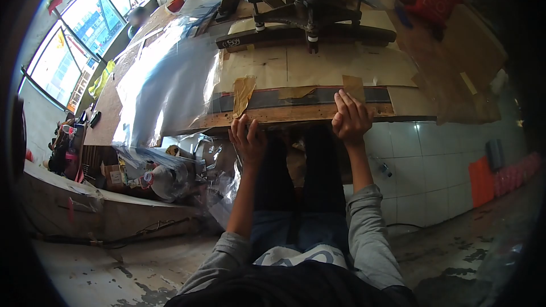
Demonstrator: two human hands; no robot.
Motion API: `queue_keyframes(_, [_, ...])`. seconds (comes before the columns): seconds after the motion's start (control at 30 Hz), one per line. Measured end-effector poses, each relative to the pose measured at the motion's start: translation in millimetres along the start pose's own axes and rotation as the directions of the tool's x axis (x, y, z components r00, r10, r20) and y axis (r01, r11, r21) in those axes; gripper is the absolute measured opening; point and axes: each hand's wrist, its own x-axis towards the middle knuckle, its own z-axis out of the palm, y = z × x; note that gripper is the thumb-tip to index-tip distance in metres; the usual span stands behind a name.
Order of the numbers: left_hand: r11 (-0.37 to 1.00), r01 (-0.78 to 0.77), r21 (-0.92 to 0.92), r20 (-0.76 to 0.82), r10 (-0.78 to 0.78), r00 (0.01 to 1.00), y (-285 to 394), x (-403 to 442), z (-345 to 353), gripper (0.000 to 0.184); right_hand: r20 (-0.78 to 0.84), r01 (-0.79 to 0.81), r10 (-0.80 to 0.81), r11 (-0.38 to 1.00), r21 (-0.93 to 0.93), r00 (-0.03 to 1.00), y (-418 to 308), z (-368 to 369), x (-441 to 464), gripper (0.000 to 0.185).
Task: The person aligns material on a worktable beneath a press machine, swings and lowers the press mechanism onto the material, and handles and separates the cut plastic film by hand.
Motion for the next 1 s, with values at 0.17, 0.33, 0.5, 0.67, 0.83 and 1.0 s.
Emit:
queue_keyframes(0.17, [1.000,-0.003,0.004,0.001,0.003,1.000,-0.2,-0.8,-0.1,0.037,-0.004,-0.005,0.005,1.000,0.000,1.000,-0.4,0.8,-0.8,0.044])
queue_keyframes(0.33, [1.000,0.010,-0.001,-0.006,-0.010,1.000,1.1,-0.9,0.6,0.037,-0.008,0.000,0.000,1.000,-0.011,1.000,0.9,2.1,-2.5,0.044])
queue_keyframes(0.5, [1.000,0.003,0.009,-0.018,-0.002,1.000,1.4,-0.2,1.2,0.036,0.001,-0.003,0.003,1.000,-0.008,1.000,0.9,1.3,-2.4,0.044])
queue_keyframes(0.67, [1.000,0.007,0.007,-0.017,-0.007,1.000,2.4,0.2,0.6,0.036,0.010,-0.001,0.001,1.000,0.003,1.000,1.5,0.8,-2.4,0.043])
queue_keyframes(0.83, [1.000,0.017,0.010,-0.015,-0.017,1.000,3.2,-0.1,0.6,0.036,0.001,0.004,-0.004,1.000,0.003,1.000,1.4,1.0,-1.8,0.042])
queue_keyframes(1.0, [1.000,0.016,0.006,-0.012,-0.016,1.000,2.2,-0.5,0.9,0.036,0.006,0.002,-0.002,1.000,0.007,1.000,0.8,0.0,-1.0,0.042])
